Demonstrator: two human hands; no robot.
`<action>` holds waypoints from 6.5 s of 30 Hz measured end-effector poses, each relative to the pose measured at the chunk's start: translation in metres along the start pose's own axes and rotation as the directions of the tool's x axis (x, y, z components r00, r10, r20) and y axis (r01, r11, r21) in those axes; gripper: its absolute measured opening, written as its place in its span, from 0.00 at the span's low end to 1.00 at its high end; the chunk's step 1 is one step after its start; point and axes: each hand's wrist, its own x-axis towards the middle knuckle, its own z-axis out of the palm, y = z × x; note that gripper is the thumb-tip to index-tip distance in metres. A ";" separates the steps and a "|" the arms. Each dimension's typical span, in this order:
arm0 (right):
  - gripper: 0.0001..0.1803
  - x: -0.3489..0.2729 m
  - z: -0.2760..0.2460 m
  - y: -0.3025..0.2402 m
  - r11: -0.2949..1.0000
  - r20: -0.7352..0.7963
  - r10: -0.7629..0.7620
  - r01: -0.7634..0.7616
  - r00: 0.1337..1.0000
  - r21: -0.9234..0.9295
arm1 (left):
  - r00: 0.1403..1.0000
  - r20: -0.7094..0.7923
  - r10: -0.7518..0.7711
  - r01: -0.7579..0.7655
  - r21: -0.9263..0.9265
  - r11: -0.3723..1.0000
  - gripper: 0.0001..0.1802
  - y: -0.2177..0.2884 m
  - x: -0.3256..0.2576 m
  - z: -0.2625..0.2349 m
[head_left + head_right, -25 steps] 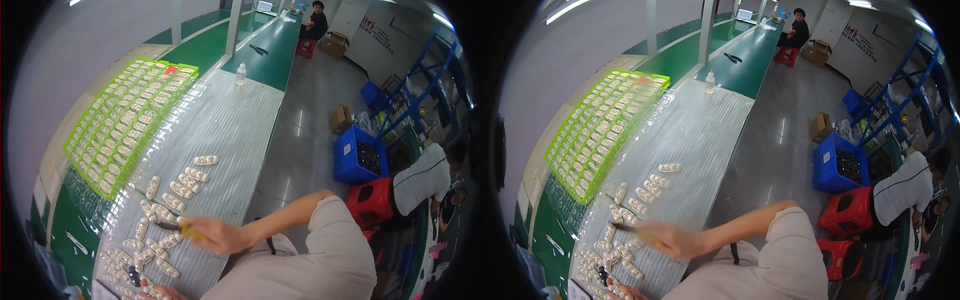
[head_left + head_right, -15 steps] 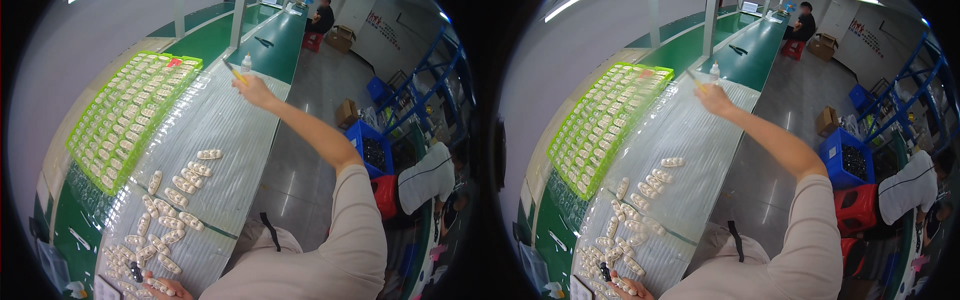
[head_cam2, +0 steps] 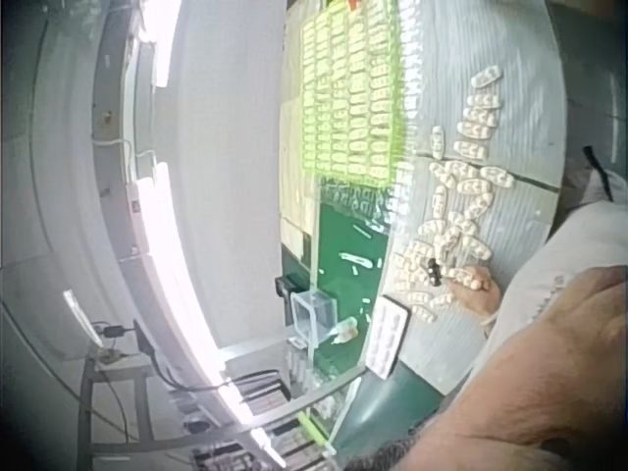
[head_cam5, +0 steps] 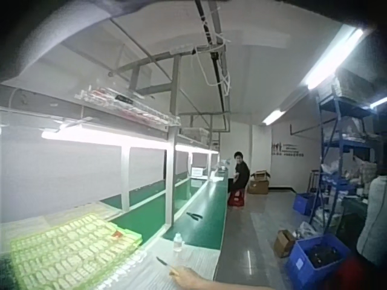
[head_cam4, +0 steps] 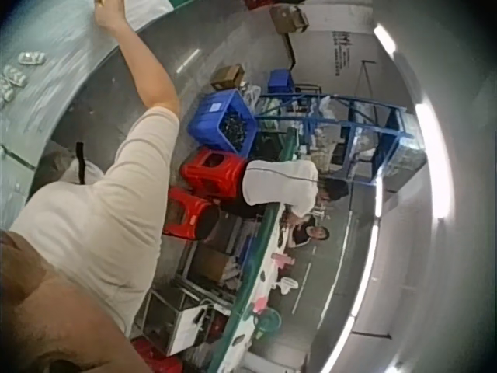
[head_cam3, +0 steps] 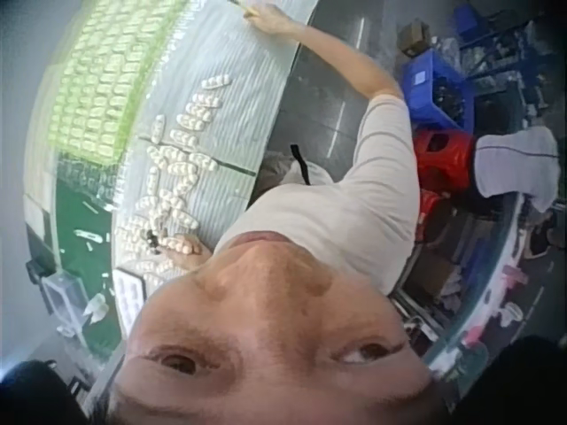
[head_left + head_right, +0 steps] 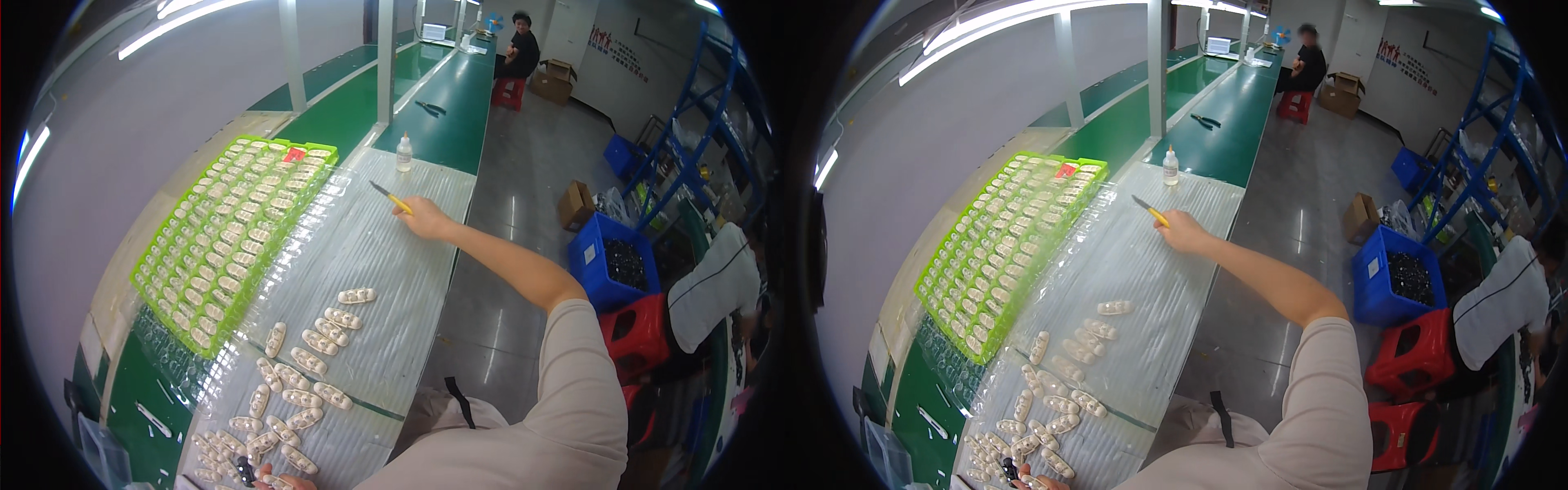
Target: The person uses yellow-handled pliers to manipulate small white plastic components on a green workbench. They repeatedly pick up individual units, use the pliers to adjust or trim parts, and place them back on the table. A small blue fan is briefly handled and placed on the table before the person resumes the repetitive assembly task.
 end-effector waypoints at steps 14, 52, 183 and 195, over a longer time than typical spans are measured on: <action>0.10 0.019 -0.103 0.023 0.989 -0.415 0.049 -0.103 0.909 -0.109 | 0.991 0.105 -0.084 0.094 -0.095 0.991 0.27 0.007 0.002 -0.010; 0.15 -0.178 0.100 -0.247 0.482 0.351 -0.871 0.739 0.344 0.471 | 0.993 0.108 -0.054 0.087 -0.325 0.942 0.30 0.012 0.003 -0.030; 0.19 -0.200 0.076 -0.256 0.564 0.452 -0.794 0.770 0.407 0.298 | 0.982 0.120 0.145 -0.146 -0.002 0.989 0.23 0.018 0.007 -0.011; 0.21 -0.199 0.086 -0.258 0.491 0.574 -0.777 0.819 0.257 0.297 | 0.977 0.122 0.176 -0.187 0.088 0.978 0.26 0.014 0.002 -0.014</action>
